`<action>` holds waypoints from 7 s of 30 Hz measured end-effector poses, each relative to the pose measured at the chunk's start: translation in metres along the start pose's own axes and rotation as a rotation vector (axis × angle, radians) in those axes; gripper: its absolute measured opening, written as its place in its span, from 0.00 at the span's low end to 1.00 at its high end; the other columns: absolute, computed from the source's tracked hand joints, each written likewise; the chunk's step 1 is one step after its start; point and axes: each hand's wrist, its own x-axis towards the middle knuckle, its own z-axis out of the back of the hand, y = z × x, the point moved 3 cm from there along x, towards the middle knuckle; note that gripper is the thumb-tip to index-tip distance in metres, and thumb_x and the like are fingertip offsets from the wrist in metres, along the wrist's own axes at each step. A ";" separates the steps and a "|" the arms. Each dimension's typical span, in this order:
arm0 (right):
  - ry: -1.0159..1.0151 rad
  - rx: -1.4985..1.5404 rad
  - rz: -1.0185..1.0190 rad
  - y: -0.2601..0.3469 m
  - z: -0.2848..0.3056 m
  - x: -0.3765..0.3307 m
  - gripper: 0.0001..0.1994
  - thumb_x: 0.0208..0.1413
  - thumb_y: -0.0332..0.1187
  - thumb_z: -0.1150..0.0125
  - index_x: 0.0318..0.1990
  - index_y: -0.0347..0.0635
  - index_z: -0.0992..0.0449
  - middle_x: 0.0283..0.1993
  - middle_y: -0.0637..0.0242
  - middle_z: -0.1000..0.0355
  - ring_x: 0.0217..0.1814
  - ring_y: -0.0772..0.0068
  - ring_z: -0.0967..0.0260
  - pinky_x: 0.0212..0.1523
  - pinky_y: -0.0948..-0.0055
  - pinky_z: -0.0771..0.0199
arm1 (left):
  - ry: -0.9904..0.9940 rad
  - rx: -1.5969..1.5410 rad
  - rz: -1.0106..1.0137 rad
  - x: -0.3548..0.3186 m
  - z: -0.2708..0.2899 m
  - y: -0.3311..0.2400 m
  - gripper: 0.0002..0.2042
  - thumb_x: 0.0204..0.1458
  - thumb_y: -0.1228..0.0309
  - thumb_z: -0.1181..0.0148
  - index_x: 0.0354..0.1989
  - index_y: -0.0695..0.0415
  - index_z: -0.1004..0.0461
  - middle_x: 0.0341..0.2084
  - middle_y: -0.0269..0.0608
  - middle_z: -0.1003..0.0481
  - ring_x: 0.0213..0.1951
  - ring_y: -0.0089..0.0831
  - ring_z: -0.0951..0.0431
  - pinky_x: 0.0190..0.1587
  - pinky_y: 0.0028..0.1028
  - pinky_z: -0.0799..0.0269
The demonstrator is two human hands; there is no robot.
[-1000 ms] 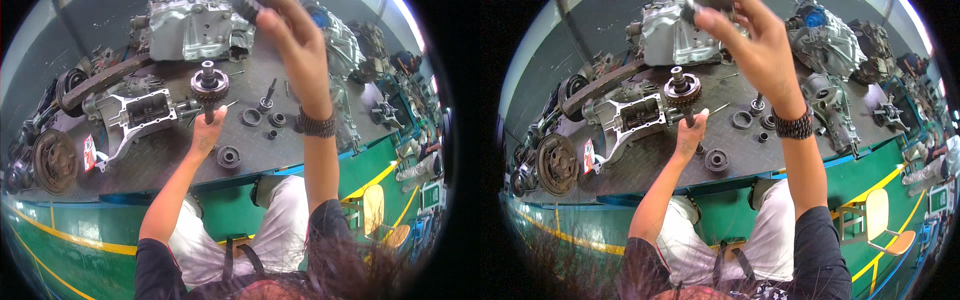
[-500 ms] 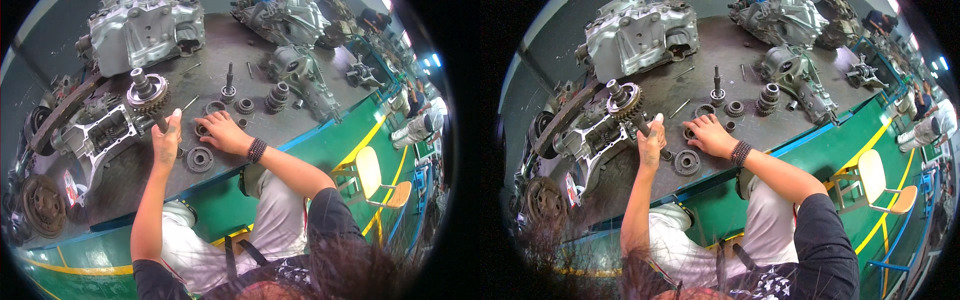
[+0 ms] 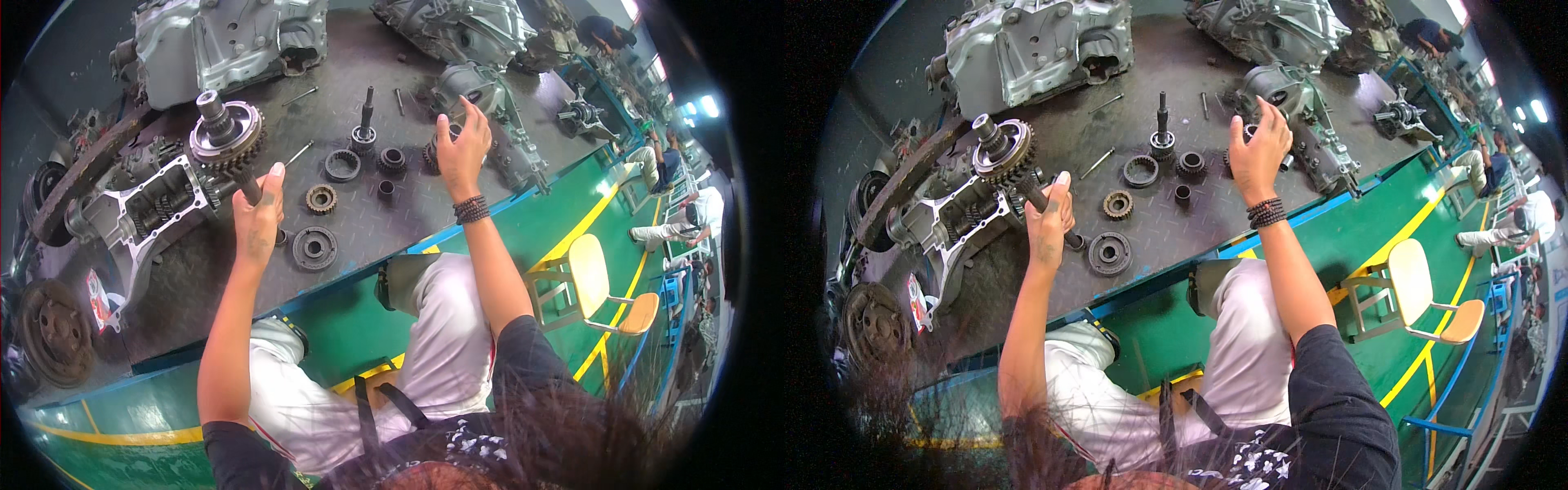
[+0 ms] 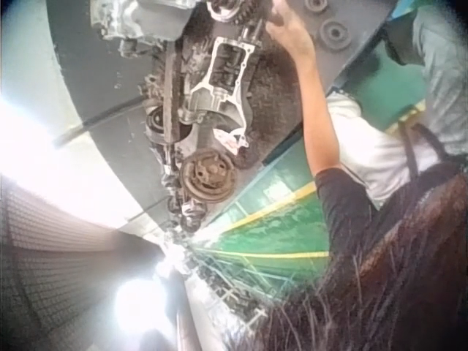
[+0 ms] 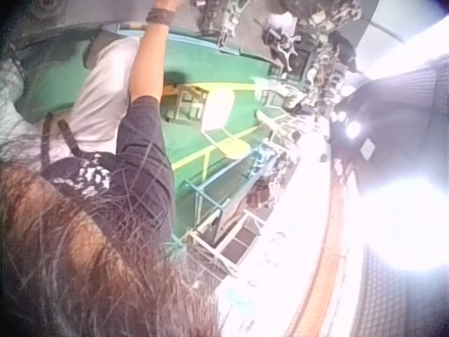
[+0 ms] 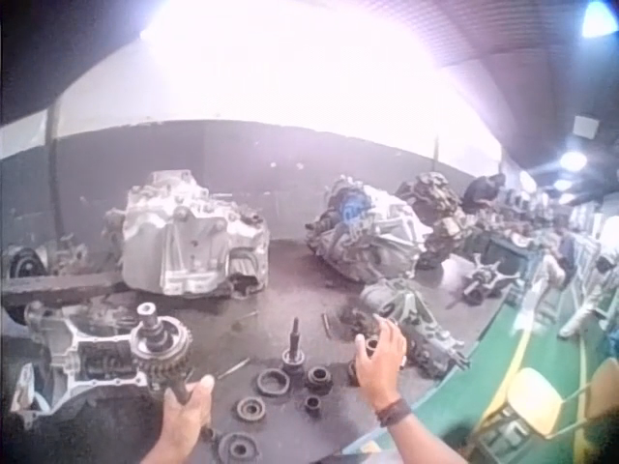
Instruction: The person assembles gear components onto a transmission shaft by hand, sliding multiple gears and bearings onto the shaft while sitting at a workbench.
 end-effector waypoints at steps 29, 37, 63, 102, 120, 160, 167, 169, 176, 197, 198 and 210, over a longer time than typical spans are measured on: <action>0.236 0.064 -0.159 -0.038 -0.019 -0.014 0.28 0.58 0.45 0.39 0.63 0.41 0.33 0.58 0.50 0.31 0.60 0.48 0.34 0.62 0.55 0.36 | 0.025 -0.012 0.048 0.005 0.002 0.001 0.22 0.62 0.58 0.42 0.16 0.47 0.40 0.14 0.18 0.46 0.16 0.11 0.51 0.19 0.21 0.58; -0.178 0.164 0.118 0.047 0.024 -0.004 0.23 0.61 0.38 0.42 0.61 0.39 0.32 0.58 0.53 0.31 0.61 0.52 0.36 0.63 0.56 0.41 | 0.018 -0.025 0.042 0.004 0.003 -0.001 0.21 0.63 0.60 0.42 0.17 0.49 0.40 0.13 0.20 0.45 0.15 0.11 0.50 0.18 0.20 0.57; 1.006 0.498 0.682 0.169 0.003 -0.130 0.32 0.47 0.42 0.30 0.60 0.39 0.32 0.55 0.54 0.37 0.59 0.50 0.38 0.57 0.58 0.27 | -0.005 -0.041 0.053 0.005 0.003 0.002 0.22 0.62 0.61 0.41 0.17 0.50 0.39 0.12 0.20 0.45 0.13 0.11 0.51 0.17 0.21 0.57; 0.902 0.592 0.764 0.165 -0.007 -0.125 0.31 0.46 0.43 0.30 0.56 0.36 0.30 0.52 0.54 0.36 0.55 0.51 0.37 0.56 0.59 0.27 | -0.004 -0.022 0.050 0.004 0.003 0.000 0.22 0.61 0.59 0.41 0.16 0.50 0.37 0.14 0.19 0.42 0.16 0.12 0.46 0.19 0.21 0.54; 1.009 0.515 0.704 0.162 0.032 -0.088 0.25 0.46 0.51 0.28 0.44 0.43 0.24 0.53 0.61 0.33 0.57 0.54 0.35 0.56 0.59 0.30 | -0.020 0.025 0.033 0.006 0.004 0.003 0.22 0.61 0.58 0.41 0.15 0.50 0.38 0.14 0.18 0.43 0.18 0.12 0.47 0.21 0.23 0.53; 1.051 1.325 0.062 0.225 0.071 0.091 0.14 0.65 0.38 0.40 0.51 0.37 0.25 0.59 0.64 0.27 0.54 0.80 0.31 0.57 0.75 0.31 | -0.008 0.129 -0.045 0.005 0.003 0.007 0.24 0.62 0.53 0.41 0.18 0.52 0.39 0.17 0.19 0.43 0.22 0.14 0.46 0.24 0.25 0.50; 0.915 1.052 0.504 0.275 0.087 0.099 0.18 0.57 0.40 0.31 0.43 0.33 0.25 0.62 0.61 0.30 0.55 0.72 0.30 0.54 0.68 0.26 | -0.045 0.103 -0.091 0.004 0.003 -0.001 0.24 0.61 0.58 0.42 0.15 0.50 0.44 0.15 0.19 0.46 0.20 0.13 0.48 0.21 0.25 0.56; 0.874 0.980 0.554 0.278 0.092 0.099 0.18 0.56 0.40 0.31 0.42 0.33 0.25 0.61 0.62 0.29 0.55 0.70 0.29 0.54 0.67 0.26 | 0.009 0.138 -0.060 0.004 0.004 -0.001 0.21 0.62 0.58 0.44 0.19 0.54 0.39 0.18 0.19 0.43 0.24 0.14 0.45 0.26 0.25 0.50; 0.626 0.686 0.841 0.295 0.120 0.093 0.17 0.49 0.35 0.27 0.37 0.33 0.27 0.51 0.56 0.29 0.48 0.48 0.28 0.49 0.63 0.27 | 0.006 0.137 -0.031 0.003 0.002 -0.001 0.20 0.62 0.58 0.44 0.18 0.53 0.37 0.18 0.19 0.43 0.24 0.14 0.45 0.25 0.25 0.50; 0.736 0.550 0.939 0.296 0.112 0.099 0.22 0.48 0.38 0.27 0.42 0.34 0.29 0.49 0.54 0.30 0.51 0.48 0.29 0.53 0.62 0.28 | 0.007 0.115 -0.008 0.003 0.002 -0.002 0.21 0.62 0.59 0.44 0.18 0.52 0.38 0.16 0.20 0.43 0.22 0.14 0.45 0.24 0.25 0.50; 0.806 0.534 0.872 0.297 0.111 0.098 0.22 0.47 0.38 0.26 0.43 0.34 0.30 0.49 0.53 0.30 0.52 0.48 0.29 0.54 0.62 0.28 | 0.003 0.124 -0.016 0.002 0.003 -0.003 0.21 0.62 0.59 0.44 0.18 0.52 0.37 0.16 0.20 0.43 0.22 0.14 0.45 0.24 0.25 0.50; 0.761 0.599 0.848 0.291 0.094 0.091 0.24 0.55 0.41 0.32 0.56 0.41 0.27 0.53 0.57 0.27 0.56 0.55 0.28 0.58 0.61 0.30 | -0.013 0.118 -0.026 0.006 0.002 0.002 0.21 0.62 0.60 0.44 0.18 0.53 0.38 0.17 0.20 0.42 0.22 0.14 0.45 0.24 0.25 0.49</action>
